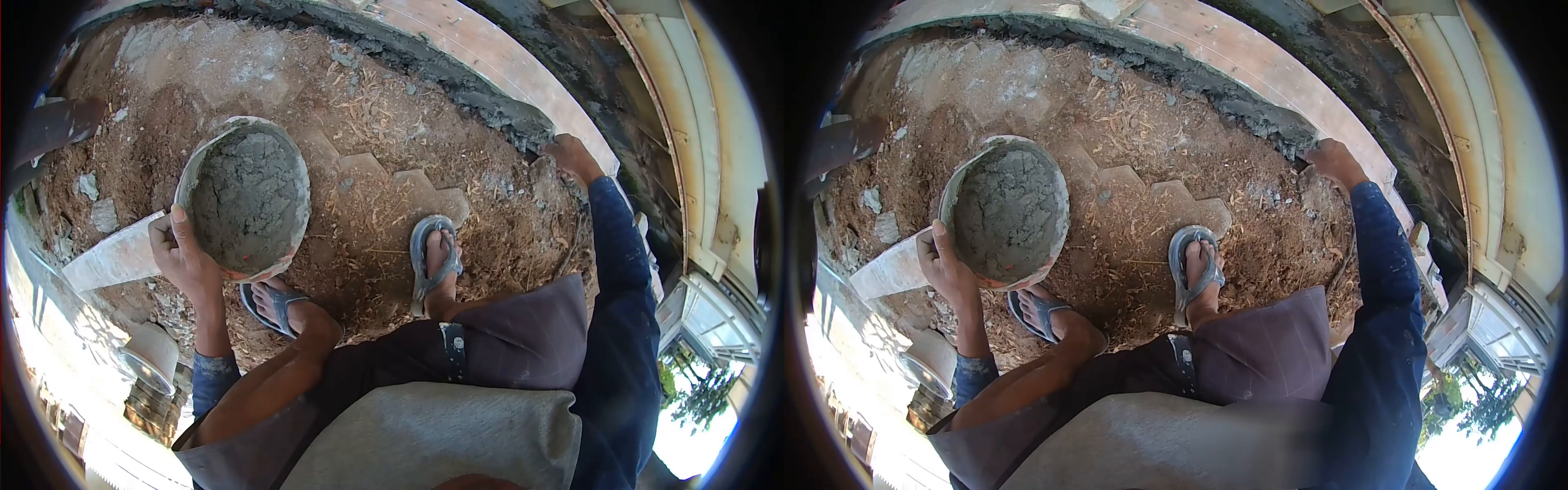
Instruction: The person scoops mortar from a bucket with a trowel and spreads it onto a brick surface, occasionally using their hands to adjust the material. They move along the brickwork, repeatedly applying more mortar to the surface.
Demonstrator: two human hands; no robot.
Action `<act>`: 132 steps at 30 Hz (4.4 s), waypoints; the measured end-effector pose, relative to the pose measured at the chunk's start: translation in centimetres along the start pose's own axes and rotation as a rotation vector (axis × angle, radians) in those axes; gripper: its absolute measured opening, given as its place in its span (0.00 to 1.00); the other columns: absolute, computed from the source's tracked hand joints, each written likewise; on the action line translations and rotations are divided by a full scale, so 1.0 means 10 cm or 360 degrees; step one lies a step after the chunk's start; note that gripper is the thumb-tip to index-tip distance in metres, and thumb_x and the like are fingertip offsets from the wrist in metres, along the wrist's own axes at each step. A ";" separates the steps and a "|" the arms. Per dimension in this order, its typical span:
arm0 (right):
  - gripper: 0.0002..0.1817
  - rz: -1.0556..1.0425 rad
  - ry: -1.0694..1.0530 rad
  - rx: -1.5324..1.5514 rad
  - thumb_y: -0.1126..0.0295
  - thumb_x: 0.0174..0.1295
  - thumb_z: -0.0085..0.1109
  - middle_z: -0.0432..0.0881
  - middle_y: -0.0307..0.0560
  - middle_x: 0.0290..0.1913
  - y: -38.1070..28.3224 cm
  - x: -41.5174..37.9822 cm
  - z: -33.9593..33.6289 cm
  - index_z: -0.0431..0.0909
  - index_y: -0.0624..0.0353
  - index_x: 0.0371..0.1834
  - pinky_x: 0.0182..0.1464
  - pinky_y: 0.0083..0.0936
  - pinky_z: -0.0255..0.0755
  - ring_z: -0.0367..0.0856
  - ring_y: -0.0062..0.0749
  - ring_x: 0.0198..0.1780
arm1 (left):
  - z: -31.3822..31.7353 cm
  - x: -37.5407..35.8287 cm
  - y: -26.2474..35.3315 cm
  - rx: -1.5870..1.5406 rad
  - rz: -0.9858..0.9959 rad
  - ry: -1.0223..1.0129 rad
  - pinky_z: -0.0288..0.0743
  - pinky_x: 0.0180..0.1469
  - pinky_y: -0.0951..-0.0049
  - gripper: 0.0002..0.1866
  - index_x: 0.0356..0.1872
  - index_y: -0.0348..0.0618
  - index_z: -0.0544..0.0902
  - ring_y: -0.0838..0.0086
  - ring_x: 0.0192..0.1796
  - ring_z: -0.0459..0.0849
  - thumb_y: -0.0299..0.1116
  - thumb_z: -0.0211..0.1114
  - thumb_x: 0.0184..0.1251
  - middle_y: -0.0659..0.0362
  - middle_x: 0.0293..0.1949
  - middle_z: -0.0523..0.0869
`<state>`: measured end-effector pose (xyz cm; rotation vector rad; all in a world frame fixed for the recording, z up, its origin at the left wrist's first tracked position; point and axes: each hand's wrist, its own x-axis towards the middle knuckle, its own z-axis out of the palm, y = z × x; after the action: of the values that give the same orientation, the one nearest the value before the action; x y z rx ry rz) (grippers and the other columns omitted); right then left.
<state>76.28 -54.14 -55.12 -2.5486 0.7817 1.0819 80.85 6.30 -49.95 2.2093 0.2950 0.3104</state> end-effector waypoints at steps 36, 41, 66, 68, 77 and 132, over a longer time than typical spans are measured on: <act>0.18 -0.0078 0.0705 -0.0031 0.60 0.64 0.55 0.80 0.74 0.36 0.16 -0.40 1.12 0.72 0.68 0.44 0.44 0.57 0.71 0.79 0.71 0.42 | -0.13 0.03 -0.09 -0.0041 -0.0020 -0.0032 0.59 0.35 0.78 0.19 0.32 0.37 0.75 0.81 0.31 0.64 0.45 0.59 0.75 0.66 0.27 0.70; 0.21 0.0008 0.0571 0.0216 0.56 0.64 0.55 0.80 0.74 0.34 0.31 -0.32 0.91 0.76 0.70 0.39 0.43 0.50 0.72 0.80 0.68 0.42 | -0.13 0.01 -0.08 -0.0034 0.0003 -0.0025 0.60 0.35 0.78 0.18 0.32 0.38 0.75 0.81 0.31 0.64 0.44 0.60 0.75 0.66 0.27 0.70; 0.22 0.0125 0.0695 0.0442 0.54 0.64 0.57 0.81 0.59 0.26 0.05 -0.18 1.61 0.74 0.67 0.34 0.36 0.43 0.73 0.83 0.51 0.31 | -0.15 0.01 -0.09 -0.0071 0.0012 -0.0052 0.59 0.32 0.77 0.17 0.31 0.39 0.74 0.82 0.29 0.63 0.43 0.59 0.75 0.66 0.25 0.69; 0.21 0.0149 0.0770 0.0475 0.54 0.64 0.58 0.79 0.55 0.24 0.11 -0.29 1.74 0.74 0.67 0.34 0.34 0.40 0.72 0.82 0.43 0.28 | -0.15 0.02 -0.10 -0.0079 0.0016 -0.0056 0.59 0.32 0.77 0.17 0.31 0.39 0.74 0.82 0.29 0.63 0.43 0.59 0.75 0.66 0.25 0.69; 0.17 -0.0400 0.0759 0.0499 0.60 0.64 0.60 0.82 0.61 0.32 -0.98 -1.02 1.13 0.72 0.65 0.41 0.36 0.45 0.72 0.81 0.58 0.32 | -0.23 0.16 -0.16 -0.0161 -0.0097 0.0000 0.58 0.32 0.79 0.18 0.31 0.38 0.75 0.84 0.29 0.62 0.44 0.61 0.74 0.68 0.25 0.69; 0.21 -0.0072 -0.0013 0.0747 0.54 0.68 0.59 0.72 0.38 0.18 -0.25 0.07 0.61 0.75 0.61 0.25 0.19 0.27 0.61 0.70 0.24 0.17 | -0.19 0.13 -0.20 -0.0090 -0.0097 0.0094 0.59 0.35 0.78 0.21 0.28 0.39 0.74 0.81 0.31 0.63 0.45 0.58 0.76 0.66 0.26 0.69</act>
<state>74.60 -49.73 -59.73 -2.1523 0.8543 0.7809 81.27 9.34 -50.24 2.1335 0.3807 0.3467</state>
